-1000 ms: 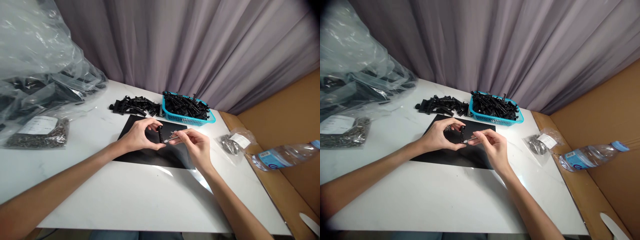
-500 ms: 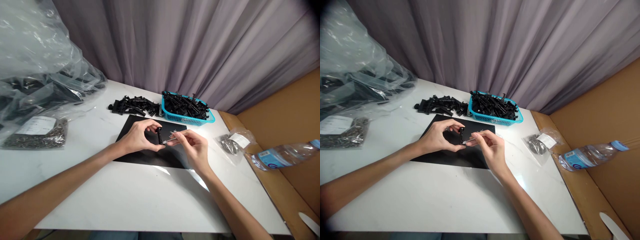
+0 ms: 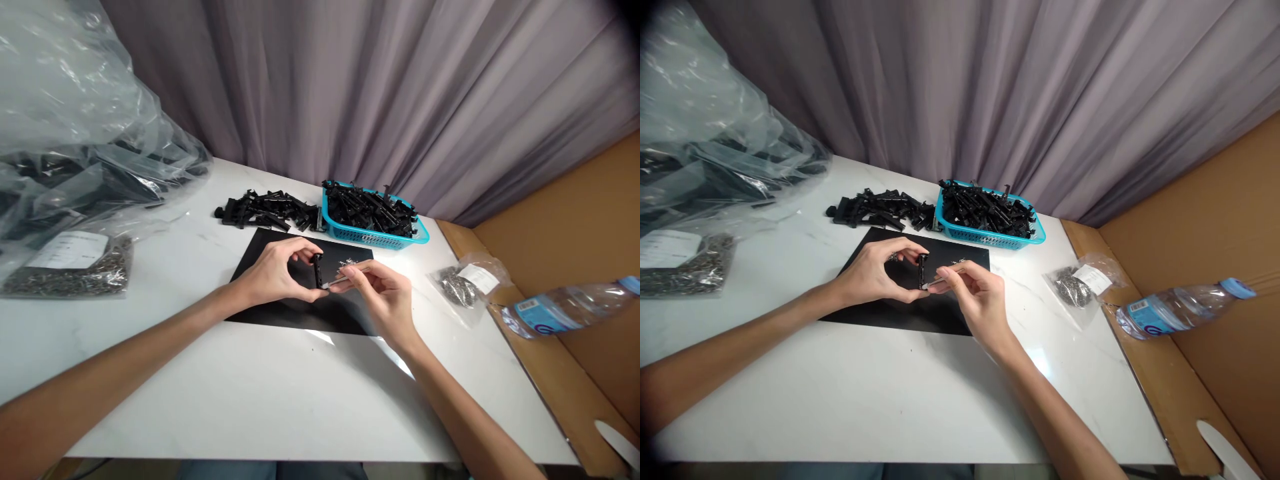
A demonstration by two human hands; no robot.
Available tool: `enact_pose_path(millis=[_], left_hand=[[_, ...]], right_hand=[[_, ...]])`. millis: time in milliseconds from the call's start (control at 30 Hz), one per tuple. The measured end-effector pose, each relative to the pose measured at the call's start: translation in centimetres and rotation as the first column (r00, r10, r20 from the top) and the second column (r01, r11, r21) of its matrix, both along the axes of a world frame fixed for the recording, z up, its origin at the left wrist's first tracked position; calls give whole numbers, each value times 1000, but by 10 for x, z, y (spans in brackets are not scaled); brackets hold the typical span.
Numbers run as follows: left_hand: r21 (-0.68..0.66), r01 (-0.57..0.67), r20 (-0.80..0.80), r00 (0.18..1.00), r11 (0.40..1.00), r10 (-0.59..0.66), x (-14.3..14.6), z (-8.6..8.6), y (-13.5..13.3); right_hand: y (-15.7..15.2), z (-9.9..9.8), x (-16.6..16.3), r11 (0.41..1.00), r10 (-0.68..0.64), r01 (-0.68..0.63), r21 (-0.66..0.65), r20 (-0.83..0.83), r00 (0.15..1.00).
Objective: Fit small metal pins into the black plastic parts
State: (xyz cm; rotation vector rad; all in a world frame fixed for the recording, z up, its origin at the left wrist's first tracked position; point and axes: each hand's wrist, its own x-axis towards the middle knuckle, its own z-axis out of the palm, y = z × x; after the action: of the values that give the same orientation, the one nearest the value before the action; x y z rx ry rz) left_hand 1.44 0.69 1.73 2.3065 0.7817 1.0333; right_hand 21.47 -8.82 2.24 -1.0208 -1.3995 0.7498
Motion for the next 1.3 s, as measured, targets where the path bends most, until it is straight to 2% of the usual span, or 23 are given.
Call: enact_pose_path(millis=[100, 233, 333, 433, 567, 633, 733, 833, 933, 1000, 1067, 1167, 1233, 1300], left_hand=[[-16, 10, 6, 1000, 1000, -10, 1, 0, 2], [-21, 19, 12, 1000, 1000, -19, 1, 0, 3], [-38, 21, -17, 1000, 999, -22, -1, -1, 4], [-42, 13, -57, 998, 999, -15, -3, -4, 4], [-9, 2, -160, 987, 1000, -4, -2, -3, -1], [16, -4, -212, 977, 1000, 7, -1, -2, -3], [78, -36, -242, 969, 996, 54, -5, -1, 3], [252, -152, -248, 945, 956, 215, -19, -3, 25], [422, -201, -293, 893, 884, 343, -40, -8, 52], [485, -229, -331, 845, 844, 420, -54, -10, 66], [521, -225, -368, 811, 823, 455, -64, -13, 75], [552, -195, -413, 781, 811, 469, -71, -15, 80], [561, -195, -424, 767, 805, 481, -71, -15, 81], [559, -201, -427, 762, 805, 487, -70, -15, 80]], right_hand=[[1, 2, 0, 999, -42, 43, 17, -10, 999], [5, 4, 6, 973, -197, 203, 108, -59, 979], [10, 1, 10, 970, -225, 232, 74, -87, 970], [12, -7, 6, 982, -182, 187, -31, 126, 975], [10, -17, -11, 976, -76, 150, -156, 401, 913], [11, -20, -18, 974, -84, 169, -150, 454, 887], [19, -18, -15, 971, -158, 226, -74, 509, 846], [41, -2, 8, 929, -348, 348, 123, 609, 713], [74, 22, 47, 765, -631, 499, 407, 627, 456], [97, 35, 73, 669, -707, 570, 477, 646, 289], [117, 42, 94, 632, -691, 611, 476, 703, 167], [132, 41, 110, 658, -617, 611, 440, 780, 102], [130, 37, 112, 663, -626, 599, 450, 772, 113], [120, 32, 106, 643, -685, 590, 489, 712, 157]])
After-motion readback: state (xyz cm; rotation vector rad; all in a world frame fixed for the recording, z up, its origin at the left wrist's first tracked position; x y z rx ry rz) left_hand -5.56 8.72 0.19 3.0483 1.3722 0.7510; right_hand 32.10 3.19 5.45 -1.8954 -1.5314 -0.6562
